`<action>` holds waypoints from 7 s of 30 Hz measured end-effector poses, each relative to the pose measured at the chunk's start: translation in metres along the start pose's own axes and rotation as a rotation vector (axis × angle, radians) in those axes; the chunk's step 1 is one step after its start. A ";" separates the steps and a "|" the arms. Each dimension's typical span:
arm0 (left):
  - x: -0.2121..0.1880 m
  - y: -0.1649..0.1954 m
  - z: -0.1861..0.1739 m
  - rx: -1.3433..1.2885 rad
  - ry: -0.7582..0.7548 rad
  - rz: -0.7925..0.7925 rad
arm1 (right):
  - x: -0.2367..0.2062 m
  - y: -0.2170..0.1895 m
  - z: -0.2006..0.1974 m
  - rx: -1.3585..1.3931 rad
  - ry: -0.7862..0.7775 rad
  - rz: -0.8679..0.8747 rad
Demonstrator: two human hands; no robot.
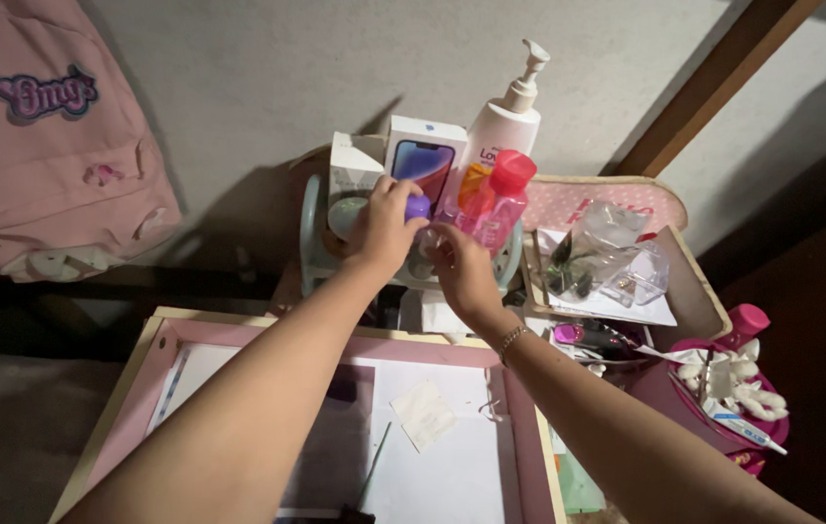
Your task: The person removes cosmetic bottles, tubes, and small packages from a pink tray drawer one at a time and rearranges them neatly inside the tray, placing a hair dryer and other items and folding a paper packet at the end.
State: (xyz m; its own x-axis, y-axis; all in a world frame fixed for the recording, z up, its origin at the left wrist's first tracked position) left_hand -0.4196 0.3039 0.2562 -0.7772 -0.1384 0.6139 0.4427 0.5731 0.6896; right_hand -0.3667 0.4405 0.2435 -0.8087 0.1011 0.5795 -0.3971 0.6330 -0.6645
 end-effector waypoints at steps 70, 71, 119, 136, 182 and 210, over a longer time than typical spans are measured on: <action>-0.010 0.032 0.020 0.385 0.143 0.455 | -0.022 0.007 -0.041 0.118 0.013 0.114; -0.009 0.024 0.017 0.378 0.087 0.410 | -0.022 0.007 -0.038 0.130 -0.005 0.113; -0.213 0.033 -0.011 -0.057 -0.232 0.007 | -0.177 0.075 -0.056 0.020 -0.017 0.566; -0.353 0.133 0.085 -0.211 -0.564 -0.173 | -0.286 0.155 -0.187 0.325 -0.131 0.582; -0.472 0.102 0.197 -0.535 -0.317 -0.784 | -0.229 0.250 -0.284 -0.056 -0.235 0.267; -0.480 -0.006 0.025 0.725 -0.405 -0.745 | -0.385 0.145 -0.187 -0.465 -1.128 -0.450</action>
State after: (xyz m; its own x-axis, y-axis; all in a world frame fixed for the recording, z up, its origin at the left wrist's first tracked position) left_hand -0.0601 0.3869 -0.0518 -0.8864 -0.4466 -0.1216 -0.4584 0.8106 0.3643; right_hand -0.0314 0.6366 0.0122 -0.6517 -0.7419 -0.1577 -0.7245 0.6705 -0.1599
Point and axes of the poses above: each hand's wrist, its own x-axis towards the middle knuckle, its own z-axis out of the palm, y = z × x, the point moved 9 cm from there along x, towards the middle knuckle, and after that the axes turned 13 degrees about y, right-handed, at the moved point
